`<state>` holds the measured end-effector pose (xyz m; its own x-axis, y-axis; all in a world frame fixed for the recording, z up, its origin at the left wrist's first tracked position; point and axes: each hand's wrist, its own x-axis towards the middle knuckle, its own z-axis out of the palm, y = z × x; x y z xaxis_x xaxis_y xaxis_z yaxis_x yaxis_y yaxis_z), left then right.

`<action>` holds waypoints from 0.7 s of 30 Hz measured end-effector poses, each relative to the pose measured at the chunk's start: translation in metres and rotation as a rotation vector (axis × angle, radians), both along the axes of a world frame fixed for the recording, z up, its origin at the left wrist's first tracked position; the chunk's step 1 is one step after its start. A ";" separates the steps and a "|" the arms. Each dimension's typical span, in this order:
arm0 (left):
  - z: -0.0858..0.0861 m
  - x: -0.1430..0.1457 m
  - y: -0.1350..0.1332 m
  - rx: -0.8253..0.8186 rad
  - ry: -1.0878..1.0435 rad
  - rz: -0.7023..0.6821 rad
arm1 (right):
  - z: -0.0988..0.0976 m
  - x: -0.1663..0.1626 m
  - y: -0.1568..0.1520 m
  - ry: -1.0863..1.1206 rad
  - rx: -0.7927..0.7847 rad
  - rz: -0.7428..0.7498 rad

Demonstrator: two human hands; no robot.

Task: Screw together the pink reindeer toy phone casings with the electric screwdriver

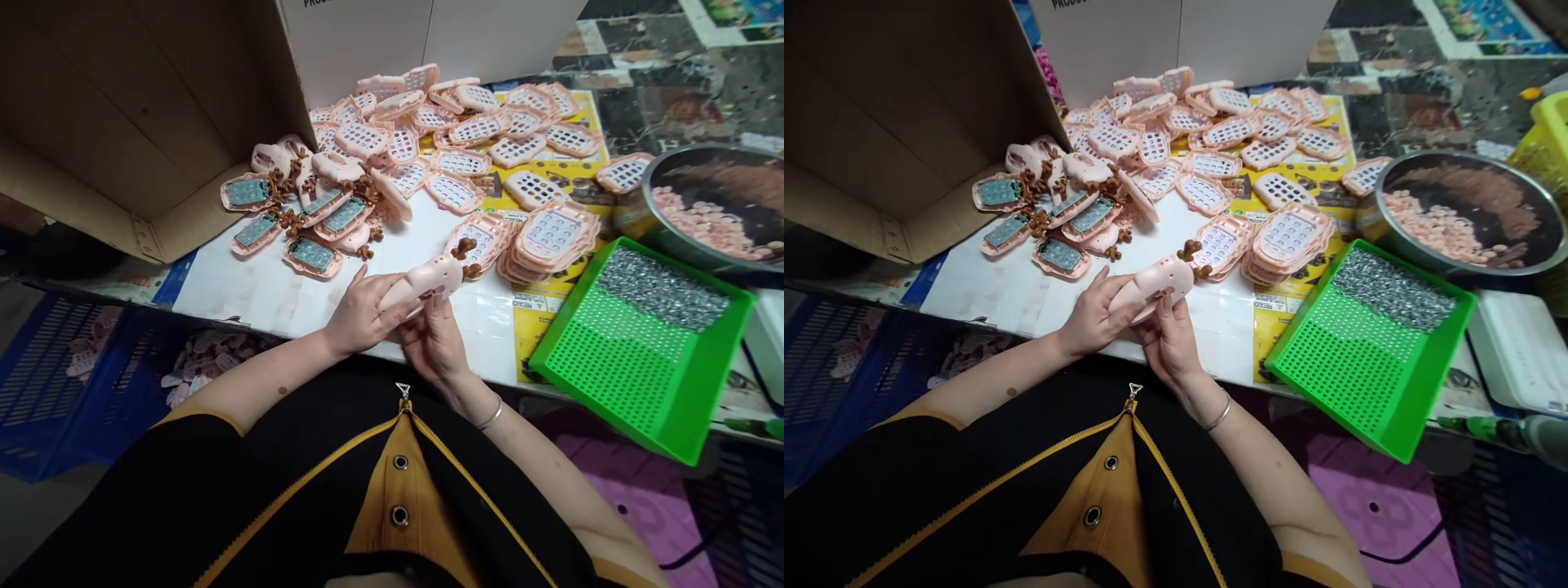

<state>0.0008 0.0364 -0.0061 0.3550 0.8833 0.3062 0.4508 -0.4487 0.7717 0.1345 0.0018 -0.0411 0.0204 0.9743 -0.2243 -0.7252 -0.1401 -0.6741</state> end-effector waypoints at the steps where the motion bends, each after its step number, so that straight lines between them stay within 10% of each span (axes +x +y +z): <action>1: 0.005 0.000 0.001 -0.142 -0.056 -0.011 | -0.001 0.000 0.000 -0.064 0.026 0.023; 5: 0.019 0.000 0.007 -0.680 -0.477 -0.015 | -0.001 0.002 0.001 -0.325 0.151 0.088; 9: 0.023 0.004 0.009 -0.774 -0.877 0.056 | 0.009 0.008 -0.002 -0.524 0.267 0.279; 18: 0.022 0.031 0.004 -0.899 -0.895 0.032 | 0.032 0.056 -0.017 -1.276 0.451 0.372; 21: 0.020 0.050 0.002 -1.055 -0.864 -0.054 | 0.045 0.111 -0.050 -1.409 0.474 0.035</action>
<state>0.0507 0.0389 0.0137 0.4368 0.8248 -0.3590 -0.3447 0.5221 0.7801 0.2451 -0.0478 0.0036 -0.0782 0.9538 0.2900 0.5458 0.2844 -0.7882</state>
